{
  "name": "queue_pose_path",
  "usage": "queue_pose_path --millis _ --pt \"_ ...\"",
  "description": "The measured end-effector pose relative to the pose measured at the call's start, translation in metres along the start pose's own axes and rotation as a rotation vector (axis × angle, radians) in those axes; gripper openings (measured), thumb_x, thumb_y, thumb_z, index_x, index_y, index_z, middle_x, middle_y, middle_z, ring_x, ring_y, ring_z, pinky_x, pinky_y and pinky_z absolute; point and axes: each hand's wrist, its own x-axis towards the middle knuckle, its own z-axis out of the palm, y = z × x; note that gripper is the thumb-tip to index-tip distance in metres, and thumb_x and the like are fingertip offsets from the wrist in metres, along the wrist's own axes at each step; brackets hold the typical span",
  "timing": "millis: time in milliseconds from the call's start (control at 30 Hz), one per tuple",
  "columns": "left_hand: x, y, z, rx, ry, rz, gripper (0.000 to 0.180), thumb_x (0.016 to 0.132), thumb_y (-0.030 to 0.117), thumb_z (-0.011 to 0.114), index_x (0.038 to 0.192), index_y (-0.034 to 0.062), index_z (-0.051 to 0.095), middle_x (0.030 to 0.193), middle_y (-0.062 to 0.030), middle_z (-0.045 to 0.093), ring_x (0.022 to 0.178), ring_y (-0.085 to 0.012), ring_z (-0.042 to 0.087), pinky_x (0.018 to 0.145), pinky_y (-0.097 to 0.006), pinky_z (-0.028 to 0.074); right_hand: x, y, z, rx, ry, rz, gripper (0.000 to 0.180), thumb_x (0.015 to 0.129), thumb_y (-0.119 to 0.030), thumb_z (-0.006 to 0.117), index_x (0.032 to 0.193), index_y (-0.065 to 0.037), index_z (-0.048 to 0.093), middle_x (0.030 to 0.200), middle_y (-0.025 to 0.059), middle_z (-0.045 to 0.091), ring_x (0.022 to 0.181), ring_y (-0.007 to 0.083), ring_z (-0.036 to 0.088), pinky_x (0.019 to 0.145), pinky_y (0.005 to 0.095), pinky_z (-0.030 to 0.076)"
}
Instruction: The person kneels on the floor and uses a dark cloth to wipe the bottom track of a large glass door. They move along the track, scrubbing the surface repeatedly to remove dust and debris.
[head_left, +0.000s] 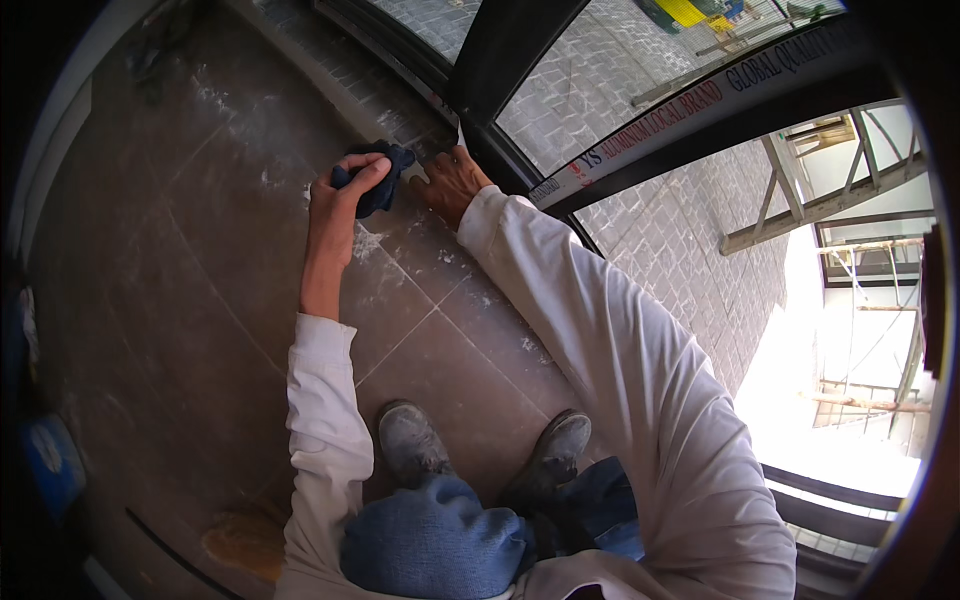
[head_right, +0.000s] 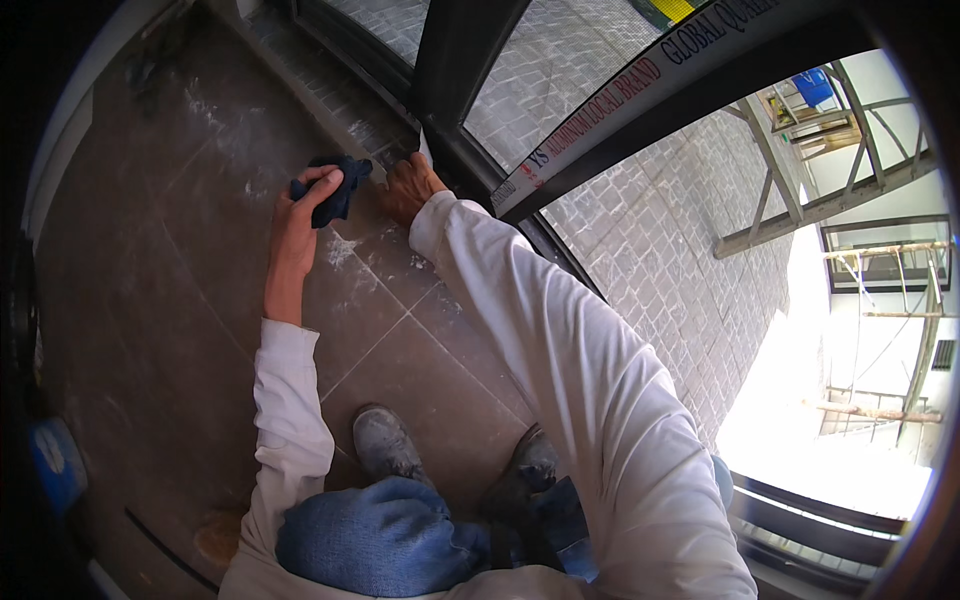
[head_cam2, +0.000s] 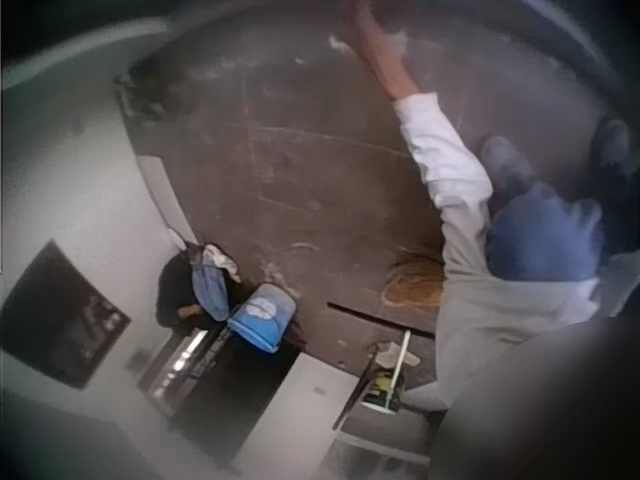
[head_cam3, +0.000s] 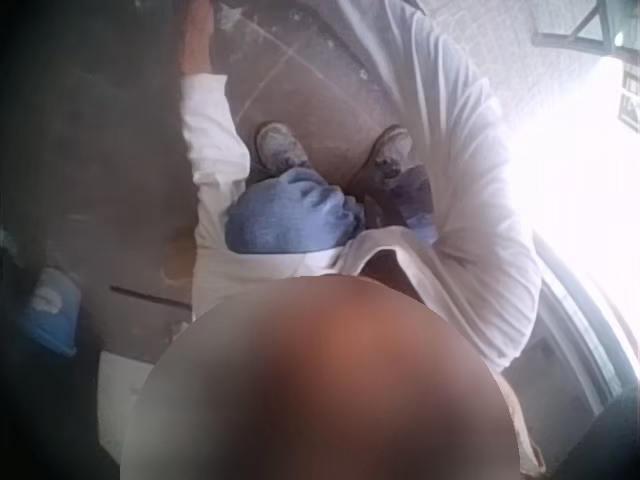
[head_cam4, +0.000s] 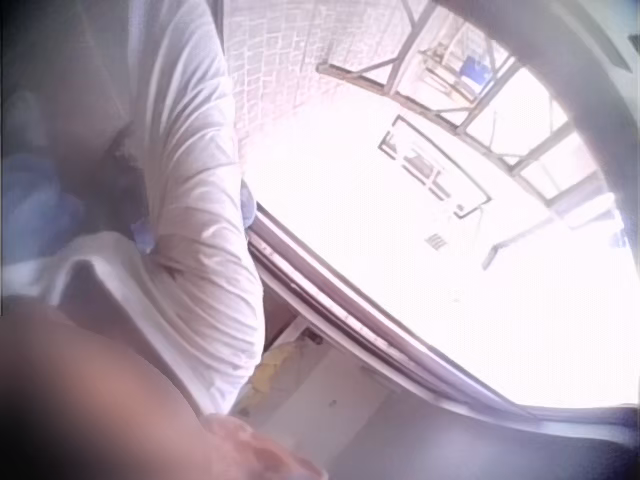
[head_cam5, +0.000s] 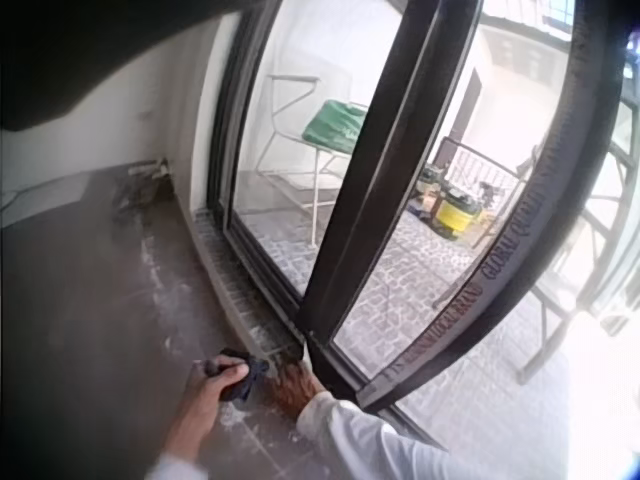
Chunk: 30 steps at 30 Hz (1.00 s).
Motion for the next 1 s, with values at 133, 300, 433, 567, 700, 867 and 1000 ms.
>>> queue_pose_path --millis 133,300,433,567,700,867,1000 --pt "0.016 -0.001 0.0 0.102 0.035 0.067 0.028 0.086 0.028 0.08 0.1 0.0037 0.076 0.094 -0.0022 0.071 0.089 -0.0106 0.064 0.08 -0.026 0.05 -0.047 0.014 -0.008 0.031 -0.081 -0.004 0.023 0.078 -0.003 0.064 0.099 -0.011 0.067 0.095 0.0074 0.066 0.1 0.0234 0.06 0.081 0.0368 0.045" --pt "0.055 -0.017 0.024 0.513 0.037 0.244 0.022 0.084 0.029 0.079 0.097 0.0108 0.078 0.092 -0.0129 0.072 0.085 -0.0204 0.069 0.076 -0.033 0.055 -0.094 0.022 -0.013 0.132 -0.037 0.073 0.017 0.082 -0.011 0.063 0.097 -0.003 0.067 0.097 0.0129 0.066 0.101 0.0274 0.061 0.087 0.0369 0.052" --pt "0.069 -0.05 0.066 1.039 0.056 0.435 0.016 0.083 0.023 0.078 0.095 0.0132 0.077 0.101 -0.0207 0.067 0.094 -0.0417 0.066 0.079 -0.049 0.054 -0.118 0.01 -0.022 0.304 0.02 0.071 0.031 0.083 -0.006 0.062 0.113 0.0 0.061 0.113 0.019 0.061 0.112 0.033 0.06 0.098 0.043 0.053" --pt "0.048 -0.092 0.092 1.156 -0.133 0.65 0.024 0.071 0.013 0.08 0.094 0.011 0.076 0.099 -0.0177 0.063 0.091 -0.0382 0.066 0.076 -0.047 0.057 -0.141 0.012 -0.047 0.412 0.02 0.076 0.044 0.081 -0.009 0.068 0.123 0.001 0.059 0.127 0.0234 0.057 0.124 0.0374 0.055 0.102 0.0447 0.051" --pt "0.079 -0.088 0.071 1.274 -0.059 0.803 0.025 0.073 0.011 0.08 0.097 0.008 0.075 0.101 -0.0183 0.063 0.092 -0.0392 0.066 0.077 -0.047 0.055 -0.178 0.017 -0.102 0.575 -0.111 0.053 0.062 0.078 -0.013 0.077 0.134 0.0 0.055 0.143 0.0263 0.049 0.133 0.0413 0.049 0.106 0.0472 0.048" --pt "0.155 -0.053 0.037 1.352 0.183 0.561 0.034 0.078 0.015 0.077 0.112 0.0116 0.073 0.117 -0.0218 0.065 0.108 -0.0418 0.064 0.089 -0.051 0.051 -0.251 0.034 -0.183 0.746 -0.373 0.155 0.052 0.086 -0.018 0.076 0.132 -0.001 0.06 0.144 0.0251 0.051 0.133 0.0412 0.05 0.107 0.0477 0.047" --pt "0.153 -0.052 0.056 1.343 0.266 0.557 0.03 0.074 0.014 0.079 0.103 0.0089 0.075 0.106 -0.0223 0.066 0.099 -0.0427 0.067 0.081 -0.049 0.055 -0.282 0.048 -0.193 0.829 -0.456 0.408 0.049 0.088 -0.02 0.075 0.13 -0.001 0.061 0.138 0.0216 0.058 0.125 0.0408 0.056 0.104 0.0477 0.049"
